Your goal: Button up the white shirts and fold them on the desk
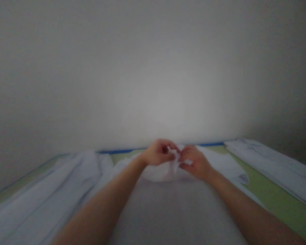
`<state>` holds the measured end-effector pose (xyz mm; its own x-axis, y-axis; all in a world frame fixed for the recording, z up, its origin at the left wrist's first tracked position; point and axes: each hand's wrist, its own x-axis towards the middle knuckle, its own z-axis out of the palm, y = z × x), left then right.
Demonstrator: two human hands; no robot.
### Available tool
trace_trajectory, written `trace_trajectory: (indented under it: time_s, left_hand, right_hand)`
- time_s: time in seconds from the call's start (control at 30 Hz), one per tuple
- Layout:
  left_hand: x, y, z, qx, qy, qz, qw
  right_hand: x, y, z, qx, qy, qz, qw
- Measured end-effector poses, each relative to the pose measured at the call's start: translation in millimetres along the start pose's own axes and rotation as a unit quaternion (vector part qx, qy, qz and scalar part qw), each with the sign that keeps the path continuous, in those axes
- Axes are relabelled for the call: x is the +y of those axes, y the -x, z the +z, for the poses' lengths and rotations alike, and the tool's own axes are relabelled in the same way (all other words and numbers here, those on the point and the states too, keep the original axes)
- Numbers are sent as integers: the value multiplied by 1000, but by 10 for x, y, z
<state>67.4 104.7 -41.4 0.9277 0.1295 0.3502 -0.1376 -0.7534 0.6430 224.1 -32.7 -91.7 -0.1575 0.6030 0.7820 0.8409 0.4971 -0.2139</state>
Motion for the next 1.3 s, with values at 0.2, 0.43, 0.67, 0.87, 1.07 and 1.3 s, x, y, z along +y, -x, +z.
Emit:
trace_trajectory:
  time_s: [0.2,0.43,0.67,0.87,1.07,1.3]
  left_hand:
    - [-15,-29,-69,-2,-141,-38,989]
    - [119,-74,-72,-39,-225,-63,971]
    - [69,-128,-31,-43,-133,-141,980]
    - [-37,-102,-59,-66,139,-191,969]
    - [-59,-145,-13,-64,157,-199,965]
    - [-76,-214,56,-76,84,-184,976]
  right_hand:
    - [4,-18,-96,-12,-102,36,994]
    - [-18,-3,-61,-67,-126,116,983]
    - [-87,-7,29,-20,4,90,996]
    - [-43,-14,14,-7,68,75,995]
    - [27,7,9,3,114,70,991]
    - [-14,-25,-43,-8,163,23,986]
